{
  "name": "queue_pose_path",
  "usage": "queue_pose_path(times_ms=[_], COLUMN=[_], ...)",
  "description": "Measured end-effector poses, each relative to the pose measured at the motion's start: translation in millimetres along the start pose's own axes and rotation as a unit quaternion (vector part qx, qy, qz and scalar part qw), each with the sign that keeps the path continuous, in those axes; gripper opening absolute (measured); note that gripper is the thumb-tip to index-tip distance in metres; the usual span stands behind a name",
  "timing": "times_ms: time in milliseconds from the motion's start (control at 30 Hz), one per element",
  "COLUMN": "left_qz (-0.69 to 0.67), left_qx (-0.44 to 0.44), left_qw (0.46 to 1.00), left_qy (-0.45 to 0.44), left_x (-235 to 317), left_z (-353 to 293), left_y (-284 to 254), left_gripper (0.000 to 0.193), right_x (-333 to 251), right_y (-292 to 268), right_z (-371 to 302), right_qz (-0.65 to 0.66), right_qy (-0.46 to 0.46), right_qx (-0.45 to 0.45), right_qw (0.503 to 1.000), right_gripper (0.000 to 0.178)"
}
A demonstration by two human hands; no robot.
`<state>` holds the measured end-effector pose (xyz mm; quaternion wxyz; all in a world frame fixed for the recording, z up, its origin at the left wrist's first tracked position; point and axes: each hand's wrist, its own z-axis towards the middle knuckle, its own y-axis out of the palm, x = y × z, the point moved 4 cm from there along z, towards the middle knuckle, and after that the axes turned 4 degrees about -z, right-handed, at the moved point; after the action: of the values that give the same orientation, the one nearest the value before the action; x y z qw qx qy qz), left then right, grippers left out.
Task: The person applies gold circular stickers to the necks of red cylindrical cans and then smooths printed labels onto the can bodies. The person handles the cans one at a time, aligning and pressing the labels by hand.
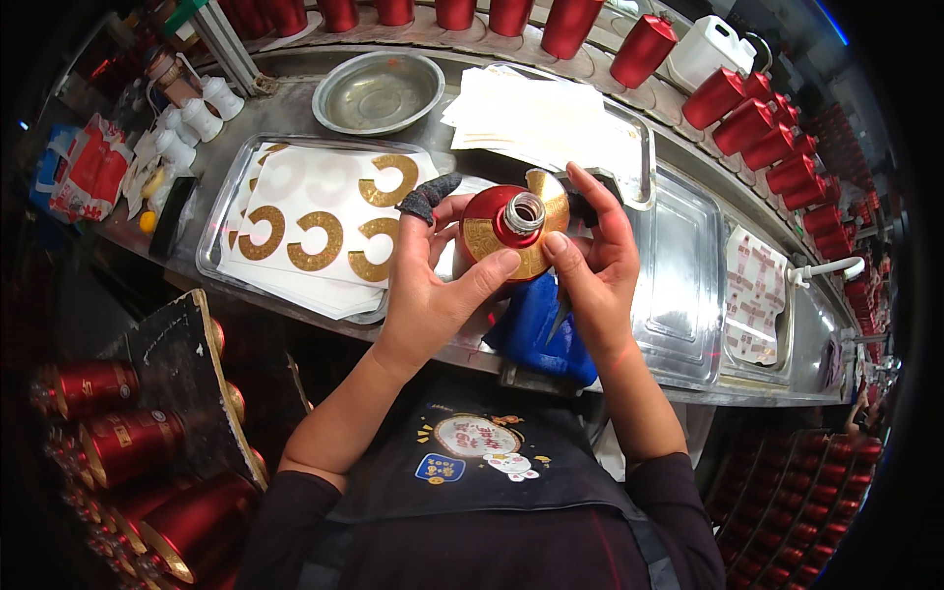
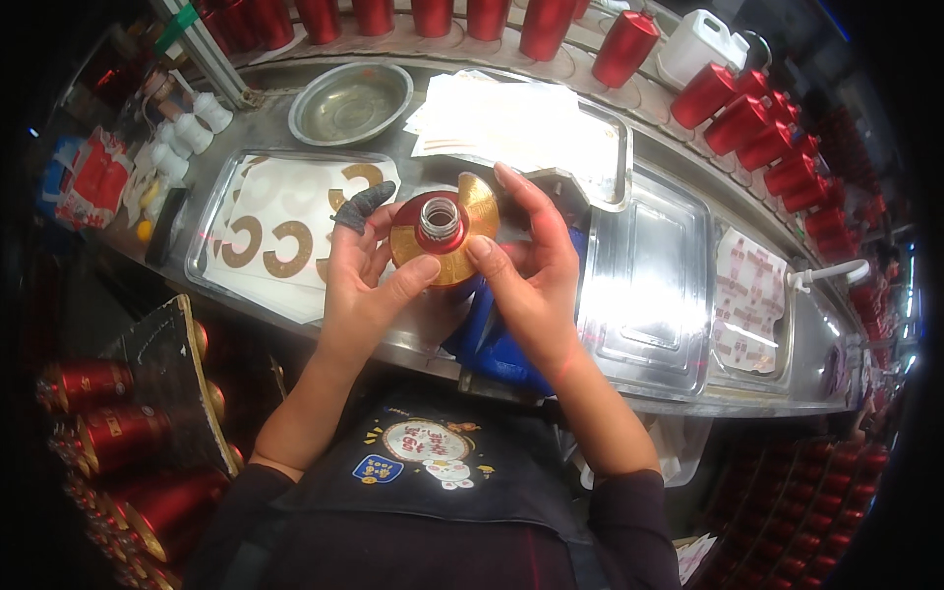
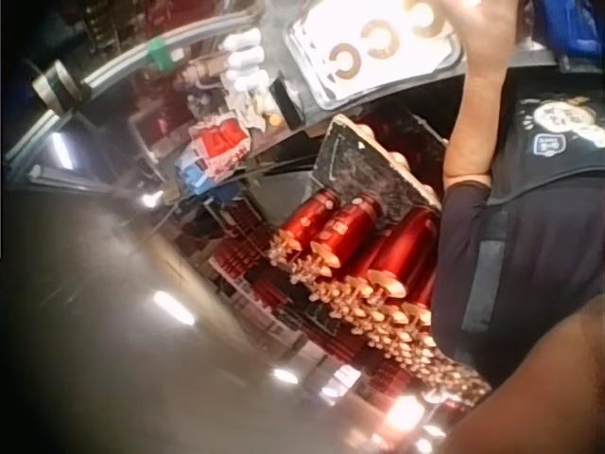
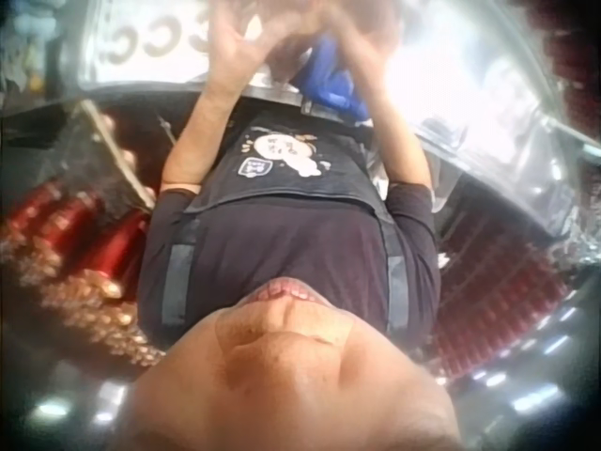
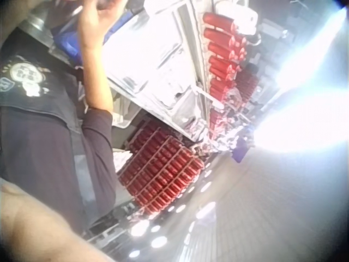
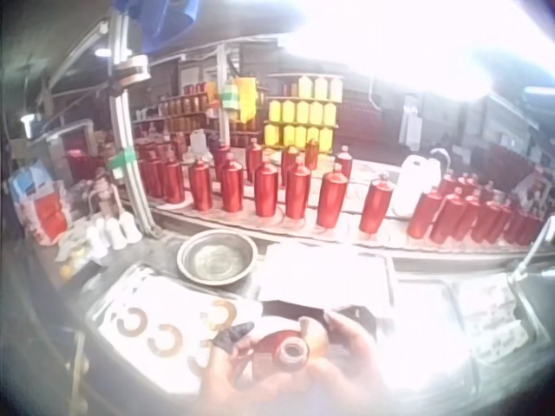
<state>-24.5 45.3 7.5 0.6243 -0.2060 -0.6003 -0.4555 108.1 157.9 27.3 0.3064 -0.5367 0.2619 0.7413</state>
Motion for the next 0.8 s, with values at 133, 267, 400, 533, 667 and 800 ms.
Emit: queue_pose_path(times_ms=[133, 267, 400, 533, 667, 800], left_qz=[-0.016, -0.009, 0.005, 0.01, 0.001, -0.127], left_qx=[0.013, 0.006, -0.002, 0.014, 0.025, 0.039], left_qw=[1.0, 1.0, 1.0, 1.0, 1.0, 0.99], left_qy=[-0.001, -0.008, -0.002, -0.004, 0.016, -0.049], left_x=[0.6, 1.0, 0.0, -3.1, -1.2, -6.2], left_z=[-0.8, -0.4, -0.8, -0.2, 1.0, 3.1], left_y=[0.3, -0.8, -1.0, 0.7, -1.3, -7.1], left_gripper=[0.069, 0.076, 0.08, 0.071, 0.055, 0.055], right_x=[2.2, 3.6, 3.7, 2.2, -0.3, -3.3], right_y=[-0.7, -1.7, -1.3, 0.9, 2.8, 5.0], right_z=[3.7, 5.0, 4.6, 5.2, 4.5, 1.9], right_qz=[0.012, 0.011, 0.002, -0.027, -0.015, -0.016], right_qy=[0.013, 0.014, 0.007, 0.0, 0.015, 0.014], right_qx=[0.001, 0.001, -0.003, 0.0, 0.005, -0.017], right_qw=[1.0, 1.0, 1.0, 1.0, 1.0, 1.0], right_gripper=[0.061, 0.061, 0.063, 0.067, 0.07, 0.076])
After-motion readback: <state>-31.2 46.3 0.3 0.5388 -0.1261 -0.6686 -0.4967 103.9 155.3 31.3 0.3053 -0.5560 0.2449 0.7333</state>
